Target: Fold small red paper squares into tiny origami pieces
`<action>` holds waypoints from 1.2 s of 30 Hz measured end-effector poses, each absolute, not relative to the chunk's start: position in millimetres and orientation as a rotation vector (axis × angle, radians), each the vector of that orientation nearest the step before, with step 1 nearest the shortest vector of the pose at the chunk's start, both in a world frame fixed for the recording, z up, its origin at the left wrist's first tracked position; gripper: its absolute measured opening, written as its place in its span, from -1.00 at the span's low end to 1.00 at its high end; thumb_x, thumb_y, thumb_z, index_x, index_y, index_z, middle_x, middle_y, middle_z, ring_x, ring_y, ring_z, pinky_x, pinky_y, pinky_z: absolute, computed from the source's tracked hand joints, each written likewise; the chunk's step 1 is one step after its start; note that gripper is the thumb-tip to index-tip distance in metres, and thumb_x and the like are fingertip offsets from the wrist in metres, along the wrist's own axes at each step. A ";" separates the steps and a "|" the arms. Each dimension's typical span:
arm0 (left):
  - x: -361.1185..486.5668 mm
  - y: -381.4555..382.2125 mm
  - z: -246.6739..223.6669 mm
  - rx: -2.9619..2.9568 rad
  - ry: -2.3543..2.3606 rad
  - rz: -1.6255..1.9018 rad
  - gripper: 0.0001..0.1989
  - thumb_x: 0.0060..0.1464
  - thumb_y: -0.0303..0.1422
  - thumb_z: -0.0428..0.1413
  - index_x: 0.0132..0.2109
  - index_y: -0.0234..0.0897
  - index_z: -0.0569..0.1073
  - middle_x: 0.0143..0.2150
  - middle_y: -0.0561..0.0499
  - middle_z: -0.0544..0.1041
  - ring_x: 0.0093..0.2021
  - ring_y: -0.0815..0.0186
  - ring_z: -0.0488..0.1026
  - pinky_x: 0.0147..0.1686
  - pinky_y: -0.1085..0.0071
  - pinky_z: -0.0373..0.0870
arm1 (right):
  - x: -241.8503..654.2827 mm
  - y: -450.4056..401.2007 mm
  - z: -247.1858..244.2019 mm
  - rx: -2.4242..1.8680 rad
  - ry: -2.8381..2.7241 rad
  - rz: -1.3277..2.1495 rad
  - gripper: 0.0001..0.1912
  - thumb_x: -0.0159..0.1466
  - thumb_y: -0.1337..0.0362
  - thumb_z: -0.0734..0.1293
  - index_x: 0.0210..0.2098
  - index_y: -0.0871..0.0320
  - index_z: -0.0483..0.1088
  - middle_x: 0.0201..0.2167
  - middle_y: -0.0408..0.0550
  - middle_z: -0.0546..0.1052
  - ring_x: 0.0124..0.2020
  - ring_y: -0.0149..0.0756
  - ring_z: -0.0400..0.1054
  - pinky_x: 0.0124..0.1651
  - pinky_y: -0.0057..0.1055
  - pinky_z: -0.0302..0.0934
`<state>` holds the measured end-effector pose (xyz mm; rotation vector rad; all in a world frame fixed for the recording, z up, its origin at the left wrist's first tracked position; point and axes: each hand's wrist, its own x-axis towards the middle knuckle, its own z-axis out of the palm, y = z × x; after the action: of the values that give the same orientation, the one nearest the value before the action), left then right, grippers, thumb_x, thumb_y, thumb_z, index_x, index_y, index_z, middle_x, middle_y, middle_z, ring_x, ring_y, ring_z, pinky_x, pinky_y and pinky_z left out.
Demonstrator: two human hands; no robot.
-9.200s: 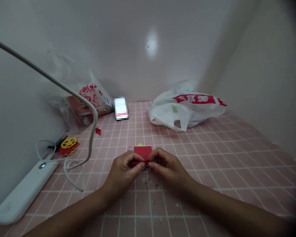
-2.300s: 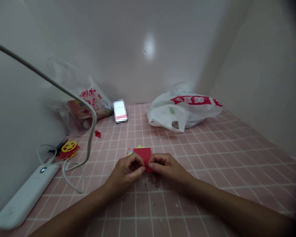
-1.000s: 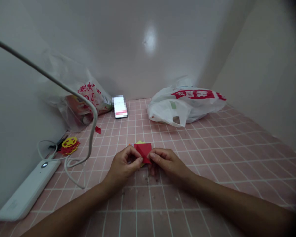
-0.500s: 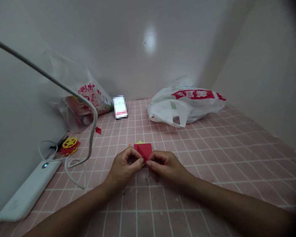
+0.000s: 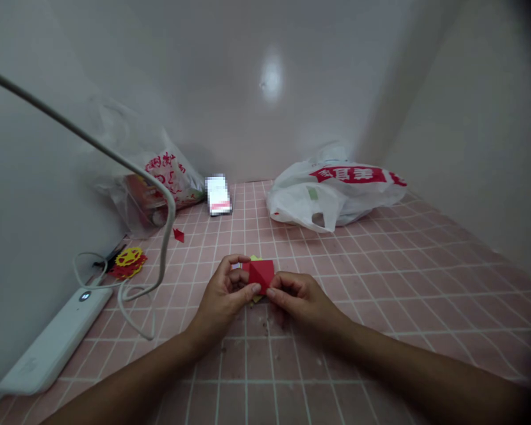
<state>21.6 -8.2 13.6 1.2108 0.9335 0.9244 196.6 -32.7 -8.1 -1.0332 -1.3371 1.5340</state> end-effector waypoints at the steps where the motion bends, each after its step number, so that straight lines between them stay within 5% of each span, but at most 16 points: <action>1: 21.8 -8.2 14.1 1.205 0.927 0.920 -0.51 -0.03 -0.34 0.24 0.03 -0.20 0.23 -0.43 0.14 0.47 -0.41 0.37 0.42 -0.31 0.41 0.30 | 196.4 -32.5 -9.2 -1.027 -1.326 1.546 -0.72 0.27 0.13 0.32 -0.48 0.16 0.29 -0.66 -0.22 0.37 -0.66 -0.47 0.23 -0.57 -0.51 0.12; 12: 19.0 -11.5 16.7 1.324 0.951 0.830 -0.62 0.08 -0.22 0.18 0.01 -0.24 0.33 -0.48 0.16 0.37 -0.47 0.39 0.32 -0.40 0.45 0.22 | 198.6 -32.0 -5.1 -1.024 -1.345 1.529 -0.71 0.29 0.13 0.30 -0.48 0.15 0.28 -0.65 -0.21 0.38 -0.63 -0.45 0.23 -0.54 -0.49 0.09; 17: 18.2 -9.2 17.5 1.405 1.016 0.700 -0.67 0.13 -0.11 0.10 -0.38 -0.31 0.42 -0.48 0.08 0.39 -0.47 0.39 0.29 -0.42 0.44 0.19 | 200.4 -29.6 -2.0 -1.086 -1.360 1.438 -0.73 0.28 0.14 0.30 -0.49 0.14 0.28 -0.64 -0.22 0.35 -0.62 -0.44 0.19 -0.53 -0.48 0.06; 22: 20.3 -11.0 13.5 1.335 1.033 0.694 -0.69 -0.02 -0.15 0.21 -0.46 -0.28 0.34 -0.54 0.16 0.28 -0.53 0.44 0.19 -0.49 0.48 0.08 | 198.5 -31.3 -1.1 -1.100 -1.390 1.395 -0.72 0.27 0.14 0.30 -0.51 0.13 0.27 -0.64 -0.21 0.35 -0.61 -0.43 0.19 -0.52 -0.47 0.07; 36: 15.5 -10.1 20.2 1.409 0.937 0.710 -0.74 0.11 -0.17 0.13 -0.35 -0.29 0.43 -0.47 0.08 0.43 -0.49 0.39 0.32 -0.41 0.45 0.23 | 200.0 -30.3 0.7 -1.102 -1.352 1.411 -0.71 0.28 0.12 0.29 -0.48 0.14 0.28 -0.66 -0.21 0.37 -0.63 -0.44 0.21 -0.53 -0.47 0.07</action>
<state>15.5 -10.1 20.2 1.4094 0.9367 0.7103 200.0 -30.3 0.7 -1.1016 -1.3519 1.4110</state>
